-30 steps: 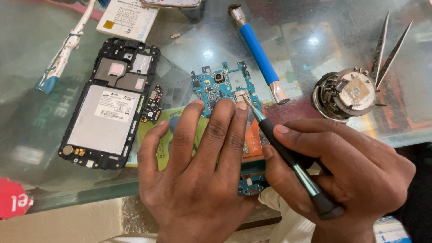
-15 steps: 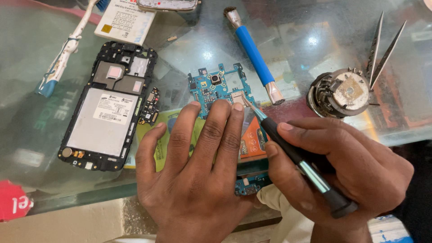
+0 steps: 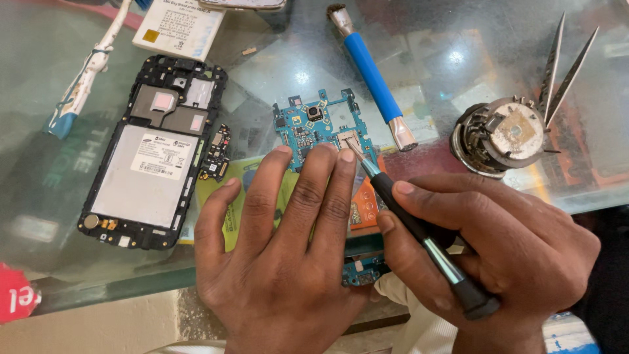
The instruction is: The person uses a precision screwdriver to remove a small component from a smartphone motherboard. They then place the component on the workbench and continue to adjust other parts of the board with the screwdriver.
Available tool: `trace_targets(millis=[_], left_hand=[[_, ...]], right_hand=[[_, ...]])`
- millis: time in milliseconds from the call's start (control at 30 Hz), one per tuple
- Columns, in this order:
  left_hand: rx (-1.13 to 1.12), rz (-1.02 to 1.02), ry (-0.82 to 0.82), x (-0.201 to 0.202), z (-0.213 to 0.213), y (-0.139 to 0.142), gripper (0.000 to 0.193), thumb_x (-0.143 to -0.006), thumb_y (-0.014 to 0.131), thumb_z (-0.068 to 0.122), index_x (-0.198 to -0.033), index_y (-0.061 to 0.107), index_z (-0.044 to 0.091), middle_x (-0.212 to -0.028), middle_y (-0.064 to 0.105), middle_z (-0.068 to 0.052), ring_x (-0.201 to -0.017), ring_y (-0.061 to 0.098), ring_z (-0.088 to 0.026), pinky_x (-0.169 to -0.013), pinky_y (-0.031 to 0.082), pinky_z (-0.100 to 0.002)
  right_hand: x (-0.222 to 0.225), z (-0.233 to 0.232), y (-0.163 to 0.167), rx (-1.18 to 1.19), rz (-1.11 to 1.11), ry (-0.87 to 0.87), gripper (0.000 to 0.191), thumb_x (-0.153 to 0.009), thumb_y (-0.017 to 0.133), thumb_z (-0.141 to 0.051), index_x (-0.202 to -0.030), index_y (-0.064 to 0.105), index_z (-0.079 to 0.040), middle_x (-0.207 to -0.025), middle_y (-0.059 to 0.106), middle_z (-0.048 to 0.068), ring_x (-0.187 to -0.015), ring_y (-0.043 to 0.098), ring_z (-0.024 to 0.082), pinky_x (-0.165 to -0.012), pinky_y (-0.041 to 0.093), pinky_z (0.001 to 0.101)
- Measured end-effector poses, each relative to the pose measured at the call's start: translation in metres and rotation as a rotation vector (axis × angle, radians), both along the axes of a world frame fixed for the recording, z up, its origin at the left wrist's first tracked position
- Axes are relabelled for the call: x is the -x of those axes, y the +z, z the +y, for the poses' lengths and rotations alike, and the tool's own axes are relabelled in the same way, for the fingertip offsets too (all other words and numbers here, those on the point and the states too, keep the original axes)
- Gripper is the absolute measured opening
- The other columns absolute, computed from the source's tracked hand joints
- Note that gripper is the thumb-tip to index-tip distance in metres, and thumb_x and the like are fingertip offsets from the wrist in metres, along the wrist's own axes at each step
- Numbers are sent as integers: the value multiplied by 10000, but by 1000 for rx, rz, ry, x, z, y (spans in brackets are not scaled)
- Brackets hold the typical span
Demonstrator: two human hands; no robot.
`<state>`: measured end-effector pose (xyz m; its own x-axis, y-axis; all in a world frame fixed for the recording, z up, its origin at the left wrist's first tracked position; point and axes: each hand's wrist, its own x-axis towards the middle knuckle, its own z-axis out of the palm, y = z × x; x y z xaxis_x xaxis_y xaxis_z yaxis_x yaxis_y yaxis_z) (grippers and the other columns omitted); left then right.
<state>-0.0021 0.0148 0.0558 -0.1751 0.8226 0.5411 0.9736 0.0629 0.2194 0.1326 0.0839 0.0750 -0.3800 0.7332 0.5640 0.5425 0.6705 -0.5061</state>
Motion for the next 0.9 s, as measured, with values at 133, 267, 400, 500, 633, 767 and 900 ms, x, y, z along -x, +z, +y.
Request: trace_targets(millis=[133,267,400,500,633,767,900], left_hand=[[2,-5,-4,0,0,0,605,-764,765,459,-1258,711,113,-1304,656,16,-1240,581,-226,-1013,413,-500],[2,-1,4,0,0,-1,598,-776,764,471,-1254,712,115,-1297,660,11,-1242,584,-228,-1012,413,-504],[5,-9,8,-1,0,-2,611,-762,764,476,-1250,711,112,-1295,663,6,-1242,587,-230,-1014,413,-506],[6,-5,15,-1,-1,-2,614,-767,763,483,-1251,689,112,-1295,664,0,-1239,588,-237,-1014,413,-508],[4,-5,33,-2,0,-4,599,-816,768,505,-1256,620,126,-1297,668,4,-1253,594,-240,-1018,418,-503],[13,-32,6,-1,-2,-4,662,-814,757,560,-1264,563,115,-1315,665,-9,-1265,591,-250,-1022,412,-516],[5,-27,5,-1,-2,-5,623,-818,773,505,-1255,559,115,-1315,665,-6,-1264,590,-249,-1019,412,-517]], right_hand=[[-26,-1,-21,33,-8,68,247,-777,863,-51,-967,714,4,-931,739,135,-790,731,133,-682,549,231],[-38,0,-28,61,20,80,243,-776,861,-61,-956,710,0,-919,737,129,-777,727,121,-696,556,234],[-23,-3,-17,49,-19,11,251,-729,885,-67,-917,736,7,-865,747,141,-680,707,123,-603,515,228],[-14,-3,-13,1,-3,14,242,-770,882,-78,-939,727,0,-904,742,146,-772,729,153,-666,539,229],[-23,1,-15,66,42,97,258,-772,847,-89,-963,702,5,-913,734,130,-792,736,141,-707,556,227],[-25,1,-16,80,49,97,265,-737,841,-81,-939,705,20,-890,732,141,-742,728,140,-663,551,232],[-8,2,-3,27,11,87,245,-745,858,-69,-932,719,9,-897,736,145,-748,726,150,-667,544,243]])
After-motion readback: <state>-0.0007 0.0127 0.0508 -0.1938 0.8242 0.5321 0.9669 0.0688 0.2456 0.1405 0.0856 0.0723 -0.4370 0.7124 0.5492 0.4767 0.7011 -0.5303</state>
